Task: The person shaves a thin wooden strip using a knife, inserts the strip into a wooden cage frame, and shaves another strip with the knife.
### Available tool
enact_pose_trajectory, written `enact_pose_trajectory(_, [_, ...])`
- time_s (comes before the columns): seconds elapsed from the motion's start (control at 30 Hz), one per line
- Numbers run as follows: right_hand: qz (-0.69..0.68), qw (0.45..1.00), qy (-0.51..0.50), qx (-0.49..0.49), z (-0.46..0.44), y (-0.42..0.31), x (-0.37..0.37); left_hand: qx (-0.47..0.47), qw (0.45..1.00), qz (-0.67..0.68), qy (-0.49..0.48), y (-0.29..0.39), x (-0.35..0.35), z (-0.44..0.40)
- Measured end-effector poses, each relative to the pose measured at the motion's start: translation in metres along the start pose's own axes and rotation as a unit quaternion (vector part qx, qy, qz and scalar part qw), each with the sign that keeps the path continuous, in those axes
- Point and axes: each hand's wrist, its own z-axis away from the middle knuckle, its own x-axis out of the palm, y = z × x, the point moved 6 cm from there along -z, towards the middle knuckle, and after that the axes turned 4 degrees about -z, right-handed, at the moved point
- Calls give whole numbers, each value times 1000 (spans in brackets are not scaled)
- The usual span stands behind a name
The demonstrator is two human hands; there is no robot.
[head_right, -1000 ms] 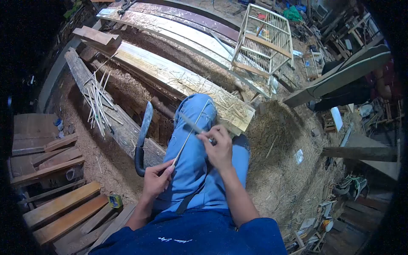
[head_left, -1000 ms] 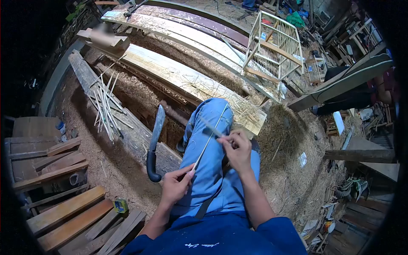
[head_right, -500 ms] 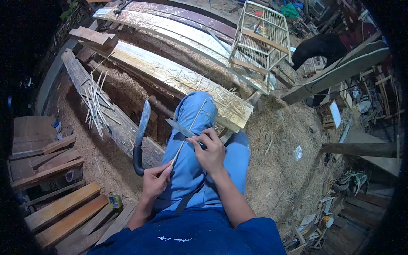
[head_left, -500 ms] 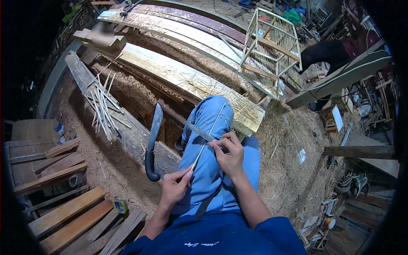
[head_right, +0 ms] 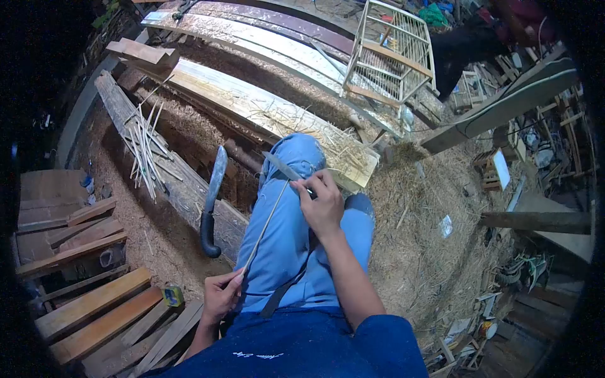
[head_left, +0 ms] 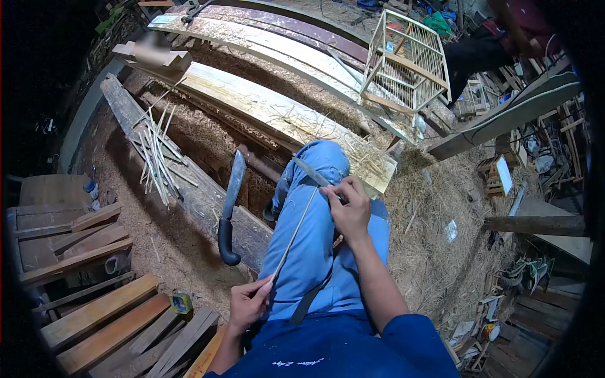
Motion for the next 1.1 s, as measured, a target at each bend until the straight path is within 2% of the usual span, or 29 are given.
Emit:
enact_pose_trajectory(0.07, [-7,1000,-21,-8,-1,-3,0,-16,1000,2,6,4,2,0])
enact_pose_trajectory(0.23, [-53,997,-47,-24,20,-16,1,40,998,-46,-7,49,36,-45])
enact_pose_trajectory(0.3, [-54,995,-70,-50,33,-27,2,46,998,-31,-4,62,49,-67])
enact_pose_trajectory(0.33, [-75,993,-84,-30,40,-32,2,52,998,-18,0,65,52,-74])
enact_pose_trajectory(0.6, [-62,995,-75,-9,51,-30,7,75,997,-25,-7,58,49,-79])
enact_pose_trajectory(0.7, [-46,995,-82,-20,47,-29,7,67,998,-18,-4,51,46,-73])
enact_pose_trajectory(0.77, [-18,999,-37,-15,40,-24,0,49,998,-26,-9,49,43,-63])
enact_pose_trajectory(1.1, [17,997,-66,-45,32,-25,9,17,1000,7,13,13,12,-23])
